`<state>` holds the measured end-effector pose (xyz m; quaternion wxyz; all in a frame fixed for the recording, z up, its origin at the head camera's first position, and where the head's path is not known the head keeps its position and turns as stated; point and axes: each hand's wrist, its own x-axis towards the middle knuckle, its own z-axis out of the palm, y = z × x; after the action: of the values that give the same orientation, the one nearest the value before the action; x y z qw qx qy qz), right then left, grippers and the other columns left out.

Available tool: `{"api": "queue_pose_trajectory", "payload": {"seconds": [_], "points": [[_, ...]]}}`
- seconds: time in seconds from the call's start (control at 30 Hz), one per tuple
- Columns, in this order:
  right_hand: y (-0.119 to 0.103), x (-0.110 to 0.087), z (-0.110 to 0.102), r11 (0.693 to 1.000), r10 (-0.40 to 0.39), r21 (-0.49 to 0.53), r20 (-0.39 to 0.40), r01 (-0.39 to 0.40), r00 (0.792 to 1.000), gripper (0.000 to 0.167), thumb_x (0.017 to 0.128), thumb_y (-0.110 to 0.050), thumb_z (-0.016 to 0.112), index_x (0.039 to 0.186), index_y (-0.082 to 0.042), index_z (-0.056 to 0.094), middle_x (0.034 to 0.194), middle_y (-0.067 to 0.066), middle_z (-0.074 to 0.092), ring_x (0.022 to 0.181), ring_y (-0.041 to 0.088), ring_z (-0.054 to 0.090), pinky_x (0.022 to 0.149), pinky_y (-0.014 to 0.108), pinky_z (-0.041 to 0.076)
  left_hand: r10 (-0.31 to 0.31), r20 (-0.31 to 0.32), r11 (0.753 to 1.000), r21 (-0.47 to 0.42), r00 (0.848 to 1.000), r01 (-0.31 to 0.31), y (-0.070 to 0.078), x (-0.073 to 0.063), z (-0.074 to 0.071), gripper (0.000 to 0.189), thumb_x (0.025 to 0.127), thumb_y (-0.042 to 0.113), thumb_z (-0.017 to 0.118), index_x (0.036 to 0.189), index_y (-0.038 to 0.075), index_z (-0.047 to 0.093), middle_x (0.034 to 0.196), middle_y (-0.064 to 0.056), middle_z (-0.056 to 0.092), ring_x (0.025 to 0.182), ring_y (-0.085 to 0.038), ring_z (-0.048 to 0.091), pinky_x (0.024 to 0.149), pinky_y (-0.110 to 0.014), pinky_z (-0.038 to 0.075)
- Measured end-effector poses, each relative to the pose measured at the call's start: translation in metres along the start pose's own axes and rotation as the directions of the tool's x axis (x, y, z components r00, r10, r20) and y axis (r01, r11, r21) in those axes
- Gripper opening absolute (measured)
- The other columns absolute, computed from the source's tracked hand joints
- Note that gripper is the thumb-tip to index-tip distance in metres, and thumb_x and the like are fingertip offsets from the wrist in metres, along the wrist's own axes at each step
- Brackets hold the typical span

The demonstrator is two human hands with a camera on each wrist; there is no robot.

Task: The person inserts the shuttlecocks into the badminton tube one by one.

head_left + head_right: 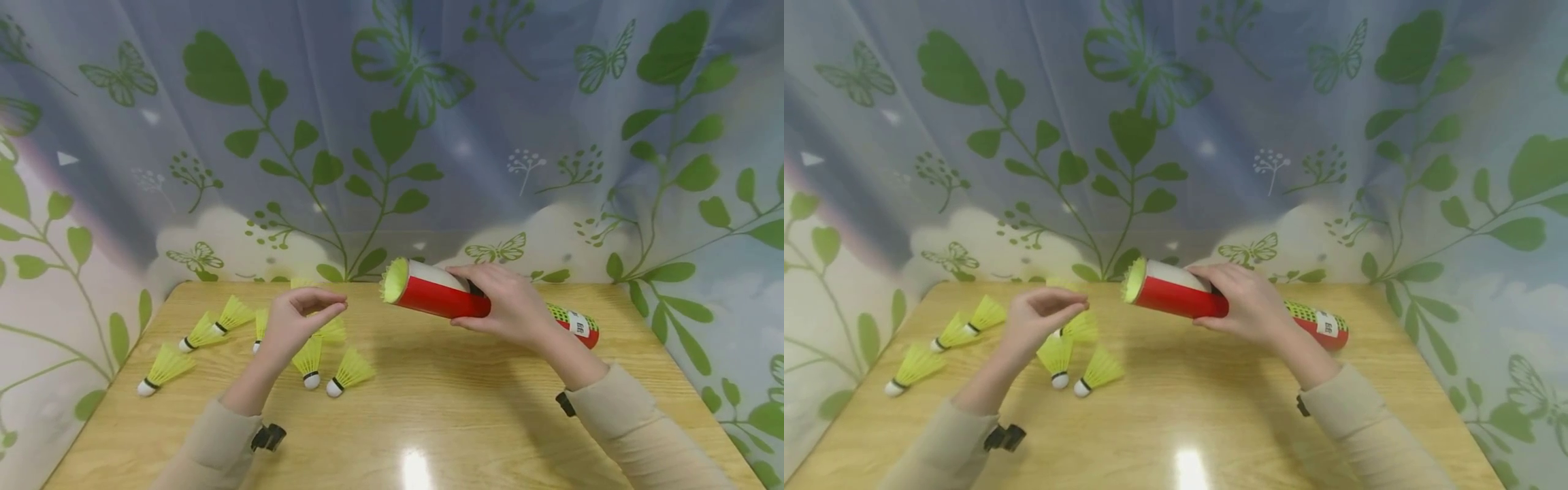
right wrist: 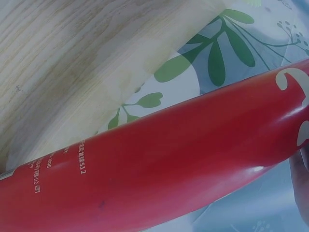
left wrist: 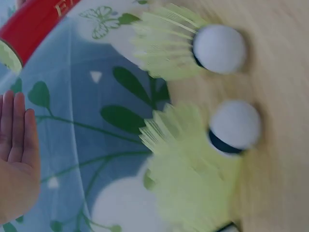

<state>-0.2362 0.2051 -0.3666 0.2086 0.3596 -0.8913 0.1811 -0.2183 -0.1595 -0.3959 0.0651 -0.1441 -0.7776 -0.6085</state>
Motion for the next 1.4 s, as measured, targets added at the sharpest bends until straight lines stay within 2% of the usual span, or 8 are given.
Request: {"api": "queue_pose_trajectory", "payload": {"seconds": [0.13,0.3,0.33,0.4,0.7,0.8,1.03,1.4], "points": [[-0.001,0.001,0.000,1.000,0.004,-0.001,0.003,-0.004,1.000,0.083,0.073,-0.033,0.100,0.145,-0.014,0.062,0.132,0.007,0.074,0.115,0.028,0.070,0.095,0.052,0.061,-0.027,-0.045,0.999,0.019,0.999,0.028,-0.012,-0.007,-0.010,0.018,0.095,0.003,0.079,0.111,-0.006,0.079,0.102,0.006,0.083,0.093,0.004,0.073,0.089,-0.018,0.060],[-0.001,0.000,0.000,1.000,0.008,-0.002,0.006,-0.008,1.000,0.084,0.073,-0.032,0.100,0.145,-0.014,0.062,0.133,0.008,0.074,0.115,0.028,0.070,0.095,0.051,0.062,-0.047,-0.099,0.998,0.042,0.994,0.051,-0.026,-0.016,-0.024,0.019,0.095,0.002,0.078,0.111,-0.009,0.077,0.094,0.022,0.078,0.091,0.007,0.071,0.089,-0.014,0.058],[-0.001,-0.001,0.000,1.000,0.007,-0.003,0.005,-0.007,1.000,0.084,0.073,-0.032,0.100,0.145,-0.014,0.061,0.133,0.008,0.074,0.115,0.028,0.070,0.094,0.051,0.062,-0.058,-0.107,0.997,0.043,0.993,0.063,-0.029,-0.018,-0.027,0.020,0.096,0.003,0.078,0.112,-0.009,0.077,0.095,0.022,0.078,0.091,0.007,0.071,0.088,-0.013,0.058],[-0.001,-0.001,0.000,1.000,0.007,-0.007,0.003,-0.007,1.000,0.084,0.073,-0.032,0.100,0.145,-0.014,0.061,0.133,0.008,0.074,0.115,0.028,0.070,0.094,0.051,0.062,-0.078,-0.113,0.996,0.027,0.991,0.082,-0.036,-0.022,-0.032,0.022,0.096,0.002,0.077,0.113,-0.012,0.075,0.093,0.026,0.075,0.090,0.007,0.071,0.086,-0.013,0.058],[0.001,-0.001,0.001,1.000,0.008,-0.012,0.001,-0.008,1.000,0.083,0.074,-0.032,0.100,0.145,-0.014,0.061,0.132,0.008,0.074,0.115,0.028,0.070,0.094,0.051,0.062,-0.132,-0.117,0.987,0.080,0.984,0.142,-0.060,-0.030,-0.051,0.026,0.098,0.009,0.077,0.118,-0.008,0.075,0.100,0.021,0.077,0.093,0.008,0.070,0.085,-0.013,0.059],[0.001,-0.001,0.001,1.000,0.012,-0.009,0.001,-0.012,1.000,0.083,0.074,-0.033,0.100,0.145,-0.014,0.061,0.132,0.008,0.074,0.115,0.029,0.070,0.094,0.051,0.062,-0.151,-0.110,0.978,0.126,0.982,0.165,-0.067,-0.031,-0.057,0.027,0.099,0.012,0.077,0.120,-0.006,0.076,0.104,0.015,0.079,0.094,0.009,0.070,0.085,-0.013,0.059],[0.001,-0.001,0.000,1.000,0.005,0.000,-0.012,-0.005,1.000,0.082,0.074,-0.031,0.100,0.144,-0.013,0.062,0.130,0.008,0.074,0.114,0.028,0.070,0.093,0.051,0.062,-0.190,-0.064,0.957,0.212,0.980,0.199,-0.079,-0.031,-0.066,0.026,0.099,0.015,0.078,0.119,-0.001,0.077,0.118,-0.016,0.080,0.092,0.009,0.070,0.082,-0.016,0.060],[0.000,-0.002,-0.001,1.000,0.010,-0.004,0.002,-0.010,1.000,0.083,0.074,-0.033,0.100,0.145,-0.013,0.062,0.132,0.009,0.074,0.116,0.029,0.070,0.095,0.052,0.061,-0.231,0.013,0.941,0.256,0.973,0.220,-0.087,-0.031,-0.073,0.027,0.098,0.015,0.079,0.120,-0.001,0.077,0.123,-0.022,0.077,0.092,0.010,0.070,0.082,-0.017,0.061]]}}
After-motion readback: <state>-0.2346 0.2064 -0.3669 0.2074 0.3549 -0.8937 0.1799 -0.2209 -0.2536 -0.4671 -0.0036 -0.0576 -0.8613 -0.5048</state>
